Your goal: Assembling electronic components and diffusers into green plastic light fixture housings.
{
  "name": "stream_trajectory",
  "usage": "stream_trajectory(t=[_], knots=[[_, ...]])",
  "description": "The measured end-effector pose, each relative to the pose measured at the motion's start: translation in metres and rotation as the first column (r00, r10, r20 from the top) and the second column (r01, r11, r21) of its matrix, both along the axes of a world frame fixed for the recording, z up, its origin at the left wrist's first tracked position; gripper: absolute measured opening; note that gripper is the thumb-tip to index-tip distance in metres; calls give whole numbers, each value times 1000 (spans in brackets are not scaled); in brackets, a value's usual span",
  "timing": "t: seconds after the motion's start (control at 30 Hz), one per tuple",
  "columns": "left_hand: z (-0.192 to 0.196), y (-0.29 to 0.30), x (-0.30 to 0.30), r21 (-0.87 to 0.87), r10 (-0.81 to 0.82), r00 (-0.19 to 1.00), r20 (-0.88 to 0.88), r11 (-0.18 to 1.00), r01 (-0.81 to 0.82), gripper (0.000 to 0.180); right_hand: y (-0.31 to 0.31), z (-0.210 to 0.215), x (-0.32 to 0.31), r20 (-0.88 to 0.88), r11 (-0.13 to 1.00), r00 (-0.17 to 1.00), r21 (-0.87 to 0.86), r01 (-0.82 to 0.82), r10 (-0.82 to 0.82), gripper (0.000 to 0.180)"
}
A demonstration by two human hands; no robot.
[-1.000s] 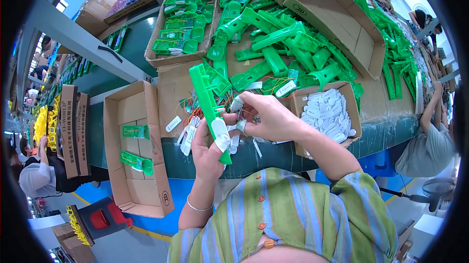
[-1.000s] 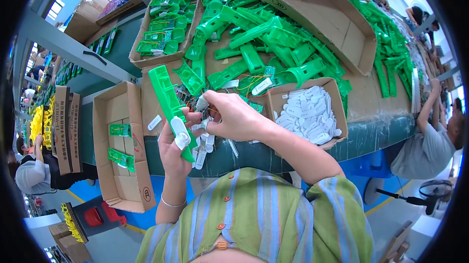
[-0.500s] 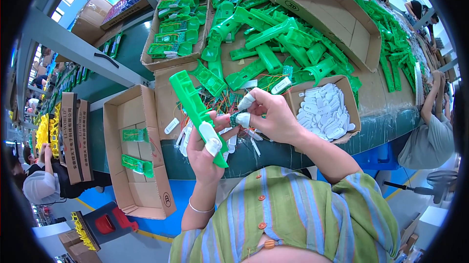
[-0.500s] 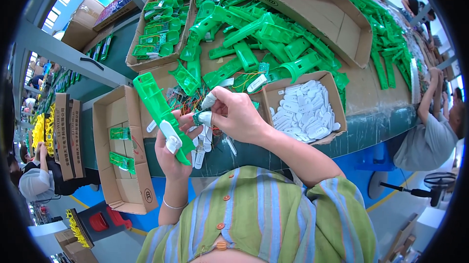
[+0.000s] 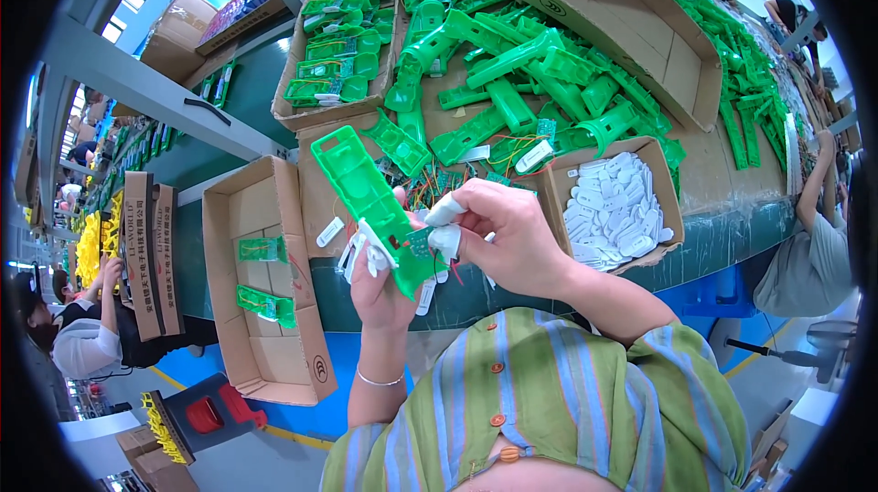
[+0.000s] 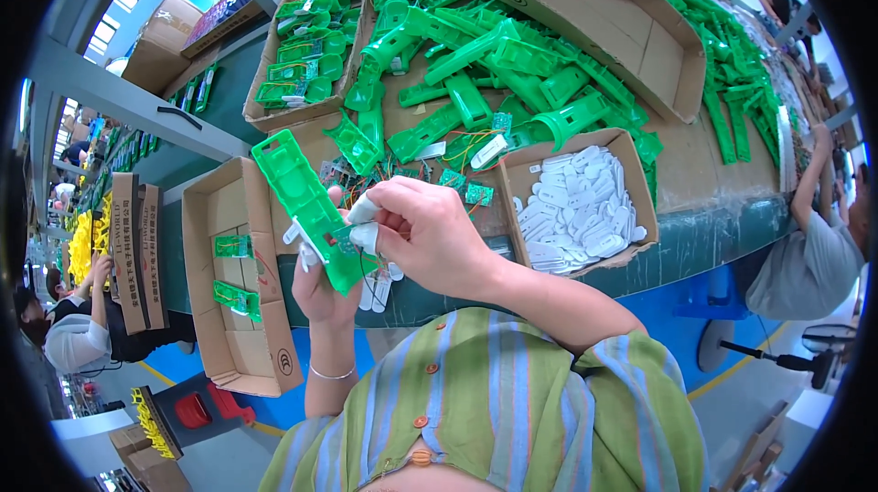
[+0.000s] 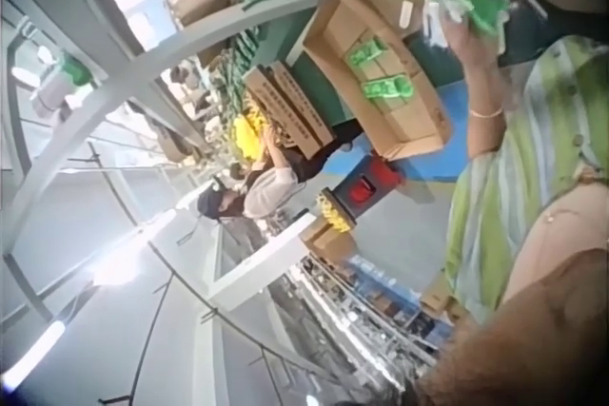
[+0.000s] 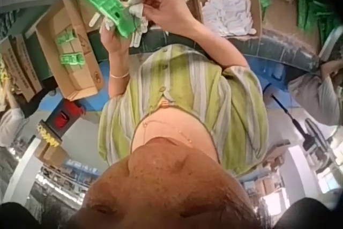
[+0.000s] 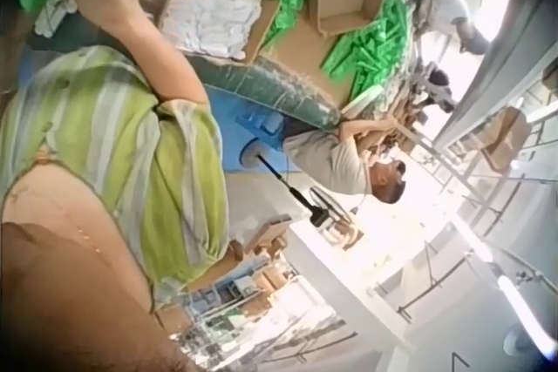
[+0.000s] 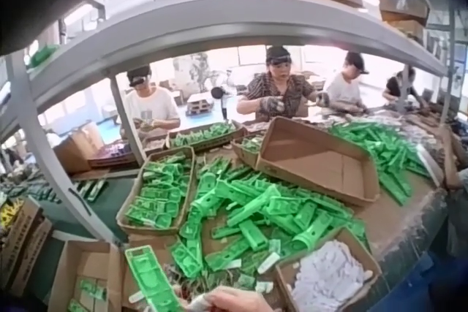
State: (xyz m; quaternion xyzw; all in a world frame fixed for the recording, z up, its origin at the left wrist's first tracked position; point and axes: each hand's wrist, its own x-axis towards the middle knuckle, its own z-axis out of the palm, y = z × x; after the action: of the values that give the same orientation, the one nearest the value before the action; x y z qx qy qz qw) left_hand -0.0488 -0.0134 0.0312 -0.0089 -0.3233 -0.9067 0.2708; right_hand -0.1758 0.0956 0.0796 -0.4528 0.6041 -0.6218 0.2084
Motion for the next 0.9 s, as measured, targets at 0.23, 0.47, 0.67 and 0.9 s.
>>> stream_trajectory(t=[0.23,0.47,0.67,0.9], knots=[[-23,6,7,52,-69,998,12,996,68,59,-6,2,13,-200,997,977,-47,67,-75,15],[-14,13,7,194,-29,999,19,981,24,46,-9,-2,12,-463,999,885,-35,27,-40,25],[-11,18,6,173,21,1000,15,985,-23,40,-4,-4,15,-717,993,692,-119,1,-86,29],[-10,28,10,118,94,994,55,988,-100,40,3,3,17,-793,993,605,-116,-27,-76,24]])
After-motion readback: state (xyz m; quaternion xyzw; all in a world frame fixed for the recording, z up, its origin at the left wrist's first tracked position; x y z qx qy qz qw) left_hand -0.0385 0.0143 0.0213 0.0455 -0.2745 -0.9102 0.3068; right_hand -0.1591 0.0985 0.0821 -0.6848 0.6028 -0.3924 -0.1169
